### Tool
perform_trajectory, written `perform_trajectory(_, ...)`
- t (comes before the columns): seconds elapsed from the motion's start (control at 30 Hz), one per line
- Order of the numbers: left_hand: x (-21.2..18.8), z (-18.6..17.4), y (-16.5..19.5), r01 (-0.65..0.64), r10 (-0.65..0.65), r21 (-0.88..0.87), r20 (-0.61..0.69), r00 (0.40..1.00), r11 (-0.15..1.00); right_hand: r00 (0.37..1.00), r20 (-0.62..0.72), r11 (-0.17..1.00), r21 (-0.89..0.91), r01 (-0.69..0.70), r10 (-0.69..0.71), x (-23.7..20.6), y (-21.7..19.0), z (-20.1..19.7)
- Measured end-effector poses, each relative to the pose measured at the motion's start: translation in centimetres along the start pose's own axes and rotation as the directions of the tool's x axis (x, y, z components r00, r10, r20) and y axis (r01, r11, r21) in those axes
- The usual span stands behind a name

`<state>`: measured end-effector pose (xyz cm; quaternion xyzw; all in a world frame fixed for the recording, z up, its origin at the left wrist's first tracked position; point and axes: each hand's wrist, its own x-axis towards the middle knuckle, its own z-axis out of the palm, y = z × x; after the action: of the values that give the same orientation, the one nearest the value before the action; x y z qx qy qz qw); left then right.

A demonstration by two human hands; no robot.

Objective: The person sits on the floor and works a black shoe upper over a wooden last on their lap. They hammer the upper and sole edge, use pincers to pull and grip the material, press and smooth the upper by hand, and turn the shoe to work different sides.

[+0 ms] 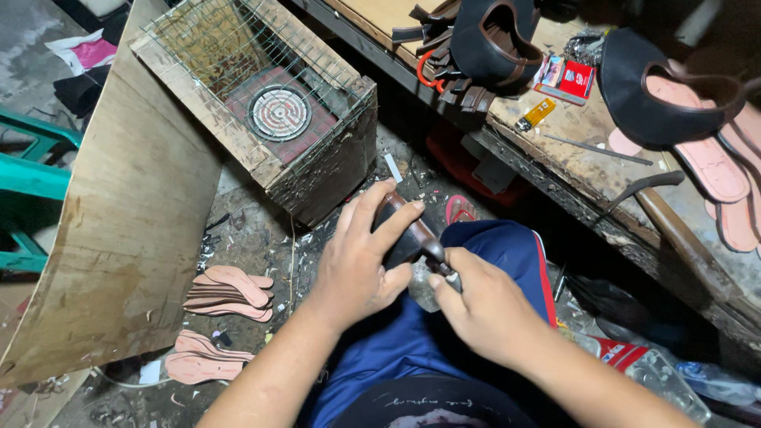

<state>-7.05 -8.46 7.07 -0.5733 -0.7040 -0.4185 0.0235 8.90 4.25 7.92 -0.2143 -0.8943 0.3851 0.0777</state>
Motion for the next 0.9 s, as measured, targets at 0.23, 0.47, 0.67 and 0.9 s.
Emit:
perform_trajectory(0.23, -0.9, -0.7, -2.0, 0.059, -0.062, -0.086, -0.034, 0.997, 0.995, 0.964, -0.138, 0.973, 0.003, 0.232, -0.229, 1.2, 0.8, 3.3)
perform_trajectory(0.47, -1.5, -2.6, -6.3, 0.168, -0.213, -0.243, -0.173, 0.962, 0.955, 0.963, 0.235, 0.972, -0.162, 0.171, -0.131, -2.7, 4.6, 1.5)
perform_trajectory(0.67, -3.3, -3.6, -8.8, 0.388, -0.467, -0.499, -0.04, 0.883, 0.775, 0.839, 0.497, 0.93, -0.366, -0.029, 0.222, -9.2, 11.7, 0.5)
perform_trajectory(0.9, -5.6, 2.7, -7.9, 0.578, -0.507, -0.514, 0.288, 0.812, 0.634, 0.974, 0.226, 0.999, -0.045, 0.01, 0.0, -7.2, 11.7, 1.6)
